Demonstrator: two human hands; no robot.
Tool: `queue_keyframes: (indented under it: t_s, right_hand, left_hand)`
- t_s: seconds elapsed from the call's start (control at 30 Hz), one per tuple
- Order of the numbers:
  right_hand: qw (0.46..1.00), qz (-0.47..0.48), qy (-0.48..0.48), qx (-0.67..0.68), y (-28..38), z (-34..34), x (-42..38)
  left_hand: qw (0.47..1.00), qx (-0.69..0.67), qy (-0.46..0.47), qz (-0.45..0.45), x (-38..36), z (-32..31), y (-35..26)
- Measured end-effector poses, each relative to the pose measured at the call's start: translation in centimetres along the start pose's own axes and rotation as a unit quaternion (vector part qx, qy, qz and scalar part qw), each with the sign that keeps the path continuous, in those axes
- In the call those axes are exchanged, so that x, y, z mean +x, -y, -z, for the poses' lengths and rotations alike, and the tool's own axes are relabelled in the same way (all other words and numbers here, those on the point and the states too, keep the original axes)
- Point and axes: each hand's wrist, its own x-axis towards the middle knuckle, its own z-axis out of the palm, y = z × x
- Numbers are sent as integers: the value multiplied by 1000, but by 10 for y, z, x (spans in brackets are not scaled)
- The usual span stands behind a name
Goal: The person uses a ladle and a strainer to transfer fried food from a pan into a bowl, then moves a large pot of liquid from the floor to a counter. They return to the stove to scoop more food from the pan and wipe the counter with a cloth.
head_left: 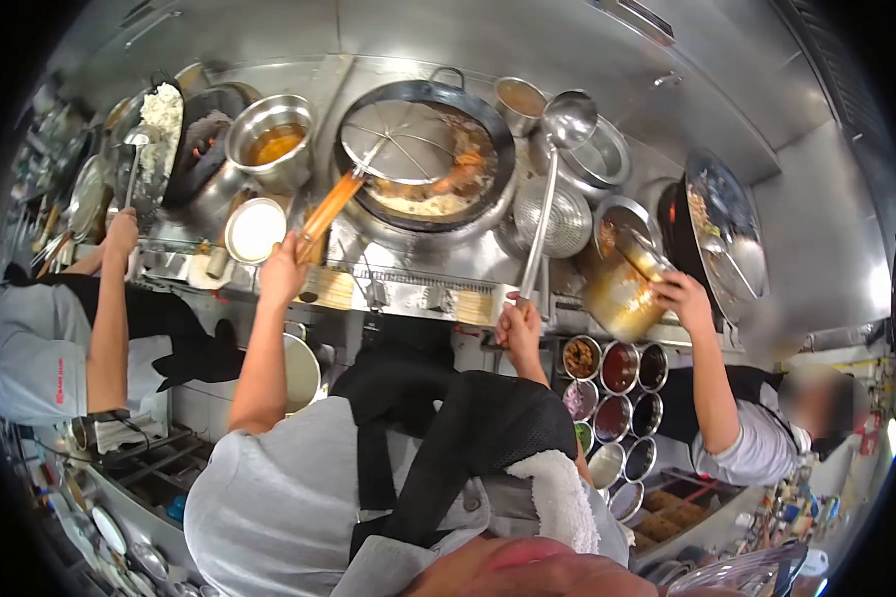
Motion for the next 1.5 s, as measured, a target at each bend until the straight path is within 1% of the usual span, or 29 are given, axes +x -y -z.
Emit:
queue_keyframes:
  t_s: [0.07,0.13,0.17,0.23,0.27,0.3,0.33,0.37,0.4,0.43,0.47,0.53,0.6,0.63,0.67,0.7,0.73,0.77,0.8,0.87,0.9,0.93,1.03,1.13,1.2,1.27,1.33,1.43,1.5]
  right_hand:
    - [998,25,32,-48,14,-3,6]
    - [990,35,-25,-134,22,6,13]
    - [988,51,-14,-142,36,0,10]
    - [969,67,-21,-235,44,-1,15]
    - [970,66,-18,-233,45,-3,14]
    - [975,53,7,-214,49,-6,17]
    - [980,40,33,-194,54,-10,19]
    - [989,1,30,-147,56,-16,19]
    - [989,3,36,-146,61,-20,20]
    - [992,-25,56,-106,68,-25,19]
    - [993,-55,75,-66,71,-27,20]
    - [991,-59,109,-44,74,-28,25]
    - [970,-78,210,93,76,-30,24]
    - [963,-80,239,97,77,-30,25]
    - [962,-77,244,97,75,-31,29]
    - [979,-23,198,-37,71,-32,35]
    - [974,32,145,-169,64,-31,40]
    - [979,40,71,-187,59,-30,45]
    - [981,28,34,-189,58,-22,47]
    - [970,36,61,-234,53,-16,53]
    - [969,36,67,-237,47,-14,54]
    - [969,35,60,-236,42,-17,52]
    - [970,39,56,-234,40,-17,51]
    - [970,38,54,-235,48,-12,51]
    - [955,19,46,-293,52,-10,52]
    - [954,13,48,-296,55,-12,51]
    - [940,8,75,-333,53,-13,53]
    - [945,3,99,-313,37,-15,60]
    - [947,1,105,-304,31,-16,59]
  left_hand:
    - [1000,16,-14,-20,-3,6,-12]
    - [1000,9,-1,-24,-4,26,-29]
    - [1000,13,-3,-25,-2,33,-30]
    - [997,-48,36,-43,5,42,-31]
    - [998,-45,34,-41,7,42,-27]
    - [982,-171,70,-46,14,37,-20]
    - [949,-295,105,-51,19,36,-17]
    - [956,-263,109,-75,23,34,-13]
    - [957,-262,103,-74,23,33,-8]
    - [928,-335,163,16,14,47,-23]
    - [882,-404,221,104,6,55,-36]
    - [877,-429,198,87,-1,46,-38]
    - [872,-435,205,96,-4,42,-41]
    - [879,-420,204,91,-8,49,-52]
    - [868,-438,211,101,-10,50,-57]
    - [867,-437,220,99,-10,50,-60]
    - [865,-435,230,99,-10,48,-62]
    - [859,-443,238,93,-8,46,-64]
    - [860,-443,235,92,-6,43,-65]
    - [825,-488,276,76,0,35,-69]
    - [807,-507,288,96,2,28,-70]
    - [807,-509,283,99,2,24,-72]
    - [731,-604,300,108,-3,21,-80]
    - [734,-602,299,94,-13,30,-76]
    - [749,-587,292,88,-25,44,-73]
    - [758,-589,262,99,-33,55,-66]
    - [766,-575,271,99,-31,59,-57]
    - [772,-580,234,114,-31,65,-48]
    - [784,-566,232,105,-28,62,-39]
